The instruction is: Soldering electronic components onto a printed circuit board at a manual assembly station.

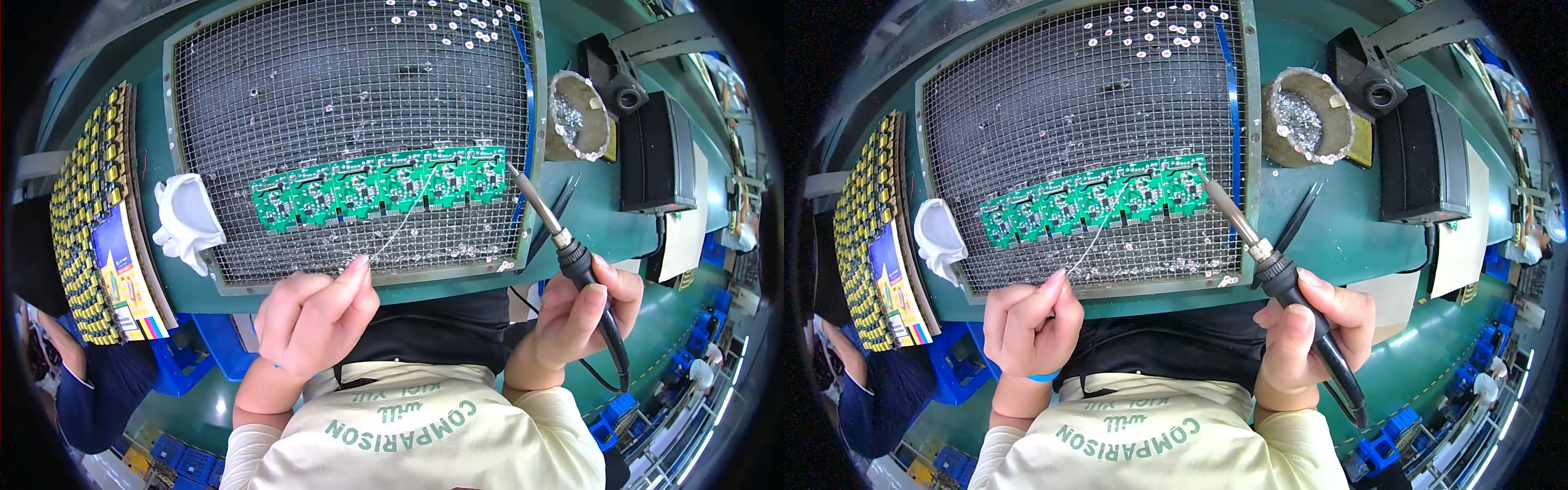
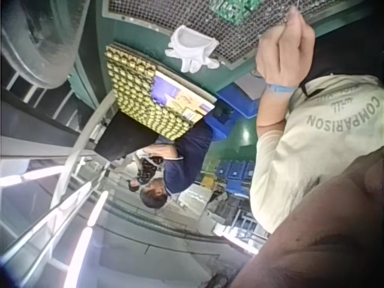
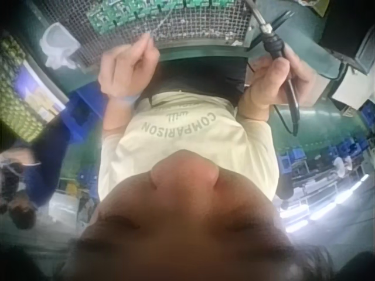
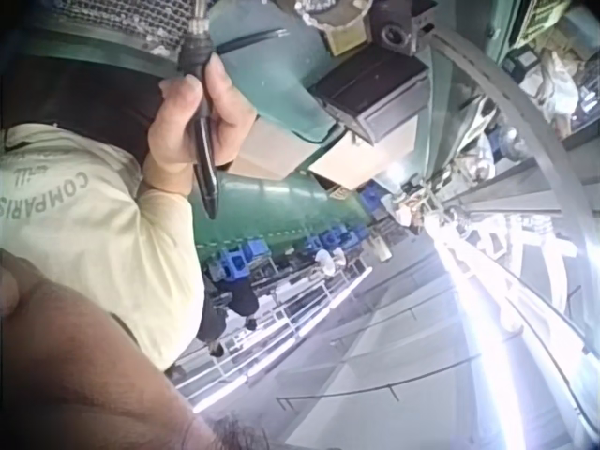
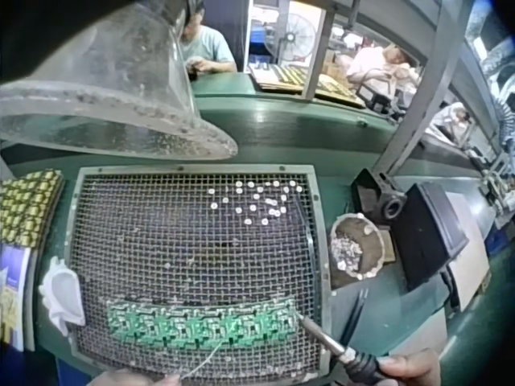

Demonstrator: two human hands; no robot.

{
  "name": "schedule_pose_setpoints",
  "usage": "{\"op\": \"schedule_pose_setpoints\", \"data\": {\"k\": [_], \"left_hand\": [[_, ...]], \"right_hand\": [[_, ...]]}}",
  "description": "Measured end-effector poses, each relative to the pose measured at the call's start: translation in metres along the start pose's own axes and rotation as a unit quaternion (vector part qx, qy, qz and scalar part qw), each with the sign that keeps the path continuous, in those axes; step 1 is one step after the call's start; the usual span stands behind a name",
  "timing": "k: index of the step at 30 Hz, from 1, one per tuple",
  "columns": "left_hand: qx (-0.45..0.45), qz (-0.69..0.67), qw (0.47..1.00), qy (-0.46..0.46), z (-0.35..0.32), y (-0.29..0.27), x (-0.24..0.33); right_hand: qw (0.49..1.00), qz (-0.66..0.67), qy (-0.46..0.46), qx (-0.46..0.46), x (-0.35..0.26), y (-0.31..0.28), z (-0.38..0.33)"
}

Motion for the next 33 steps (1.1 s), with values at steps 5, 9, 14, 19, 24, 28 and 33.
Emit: {"op": "schedule_pose_setpoints", "data": {"k": [5, 9, 14, 19, 24, 28, 33], "left_hand": [[-0.016, 0.015, 1.000, 0.007, 0.005, 0.007, 0.005], [-0.019, 0.009, 1.000, 0.023, 0.006, 0.009, 0.009], [-0.031, -0.009, 0.999, 0.018, 0.014, 0.017, 0.016], [-0.052, -0.032, 0.997, 0.043, 0.020, 0.027, 0.022], [-0.082, -0.042, 0.994, 0.059, 0.015, 0.028, 0.026], [-0.096, -0.043, 0.993, 0.058, 0.002, 0.013, 0.019], [-0.045, 0.071, 0.995, 0.050, -0.011, -0.021, 0.003]], "right_hand": [[1.000, 0.011, 0.003, 0.011, 0.006, -0.007, -0.001], [1.000, 0.016, 0.007, 0.014, 0.012, -0.011, -0.001], [1.000, 0.014, 0.008, 0.007, 0.013, -0.013, 0.001], [0.998, 0.027, 0.052, 0.027, 0.018, -0.017, -0.001], [1.000, 0.028, 0.002, 0.011, 0.021, -0.018, 0.002], [0.999, 0.031, 0.005, 0.018, 0.024, -0.020, 0.004], [0.995, 0.044, 0.076, 0.044, 0.030, -0.024, 0.006]]}}
Point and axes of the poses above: each hand's wrist, its own z-axis towards the middle knuckle, its own y-axis out of the palm, x = y × z, the point moved 5 cm from there along z, towards the middle knuckle, and after that the axes turned 8 degrees about -z, right-handed, at the moved point
